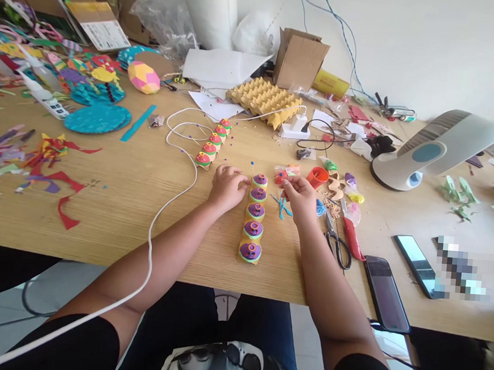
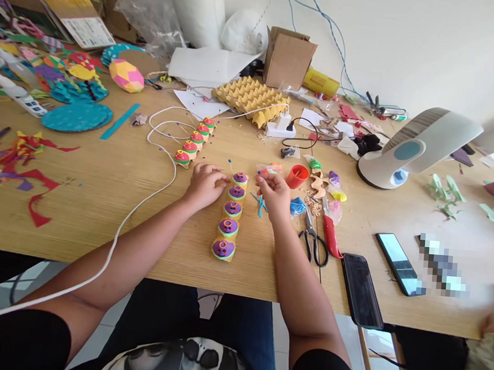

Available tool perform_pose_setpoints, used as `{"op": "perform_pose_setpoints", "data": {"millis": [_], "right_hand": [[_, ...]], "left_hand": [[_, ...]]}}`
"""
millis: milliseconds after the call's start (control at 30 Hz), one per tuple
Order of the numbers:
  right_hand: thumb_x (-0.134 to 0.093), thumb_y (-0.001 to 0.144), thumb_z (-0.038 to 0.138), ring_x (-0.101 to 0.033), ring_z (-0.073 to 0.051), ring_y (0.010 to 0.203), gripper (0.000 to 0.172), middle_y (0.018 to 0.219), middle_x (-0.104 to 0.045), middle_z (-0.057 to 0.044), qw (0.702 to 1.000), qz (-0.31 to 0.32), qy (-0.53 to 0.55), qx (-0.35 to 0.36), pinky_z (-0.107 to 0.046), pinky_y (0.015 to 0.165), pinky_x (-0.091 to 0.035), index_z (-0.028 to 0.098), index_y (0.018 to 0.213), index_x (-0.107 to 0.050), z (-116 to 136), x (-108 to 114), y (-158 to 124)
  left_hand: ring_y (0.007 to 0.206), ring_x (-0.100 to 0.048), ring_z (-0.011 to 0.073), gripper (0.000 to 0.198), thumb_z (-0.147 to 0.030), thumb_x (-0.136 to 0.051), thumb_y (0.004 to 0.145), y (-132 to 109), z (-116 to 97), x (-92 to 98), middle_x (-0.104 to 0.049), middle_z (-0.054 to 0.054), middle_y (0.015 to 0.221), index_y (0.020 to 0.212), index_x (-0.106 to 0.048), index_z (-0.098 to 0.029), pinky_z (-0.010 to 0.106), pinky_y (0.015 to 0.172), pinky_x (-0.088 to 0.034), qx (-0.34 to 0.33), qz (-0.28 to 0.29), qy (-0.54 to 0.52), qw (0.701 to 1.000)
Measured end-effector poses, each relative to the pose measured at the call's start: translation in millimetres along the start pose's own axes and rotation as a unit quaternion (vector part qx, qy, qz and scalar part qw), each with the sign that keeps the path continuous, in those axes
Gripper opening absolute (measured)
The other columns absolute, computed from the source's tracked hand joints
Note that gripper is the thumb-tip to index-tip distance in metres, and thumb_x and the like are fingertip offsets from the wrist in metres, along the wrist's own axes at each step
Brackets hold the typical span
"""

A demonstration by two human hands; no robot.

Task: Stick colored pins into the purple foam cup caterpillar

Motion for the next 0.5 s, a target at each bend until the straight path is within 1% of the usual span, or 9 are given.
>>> {"op": "perform_pose_setpoints", "data": {"millis": [100,200,300,400,500], "right_hand": [[-0.075,0.074,0.047,-0.061,-0.012,0.061,0.033,0.087,-0.072,-0.003,0.999,0.037,0.024,-0.004,-0.028,0.058,-0.052,0.022,0.091,-0.063,0,-7,-3],[-0.077,0.072,0.049,-0.064,-0.014,0.065,0.036,0.083,-0.071,-0.002,0.997,0.062,0.034,0.004,-0.032,0.064,-0.056,0.023,0.091,-0.061,2,-15,-7],[-0.079,0.072,0.052,-0.063,-0.015,0.064,0.037,0.076,-0.067,0.0,0.996,0.083,0.025,0.02,-0.032,0.063,-0.055,0.023,0.086,-0.061,6,-21,-13],[-0.077,0.076,0.051,-0.06,-0.015,0.063,0.032,0.072,-0.065,-0.001,0.994,0.106,-0.004,0.034,-0.031,0.061,-0.052,0.022,0.081,-0.065,12,-25,-20],[-0.078,0.077,0.049,-0.062,-0.016,0.068,0.03,0.075,-0.067,-0.002,0.99,0.133,0.004,0.037,-0.03,0.064,-0.051,0.021,0.078,-0.066,15,-28,-23]], "left_hand": [[0.122,-0.048,0.0312,0.012,-0.029,-0.065,0.087,-2,-8,7.4,-0.063,0.008,0.113,0.092,-0.075,-0.027,0.05,0.108,-0.038,-0.01,-0.007,-0.007,1.0],[0.114,-0.053,0.0265,0.016,-0.031,-0.058,0.093,-7,-25,18.3,-0.065,0.008,0.107,0.1,-0.071,-0.024,0.044,0.107,-0.039,-0.066,-0.025,-0.034,0.997],[0.114,-0.056,0.0253,0.023,-0.039,-0.056,0.096,-13,-42,25.1,-0.068,0.007,0.112,0.111,-0.067,-0.025,0.042,0.105,-0.04,-0.118,-0.016,-0.06,0.991],[0.117,-0.056,0.0245,0.029,-0.042,-0.054,0.098,-16,-52,28.5,-0.069,0.006,0.118,0.12,-0.064,-0.026,0.042,0.106,-0.04,-0.157,-0.015,-0.069,0.985],[0.113,-0.059,0.0226,0.026,-0.041,-0.054,0.099,-19,-55,29.6,-0.072,0.005,0.115,0.115,-0.067,-0.027,0.041,0.104,-0.042,-0.185,-0.026,-0.068,0.98]]}}
Point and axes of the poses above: each hand's wrist, its own y-axis towards the middle knuckle, its own x-axis out of the back of the hand, z = x × y, the point moved 5 cm from there along y, towards the middle knuckle
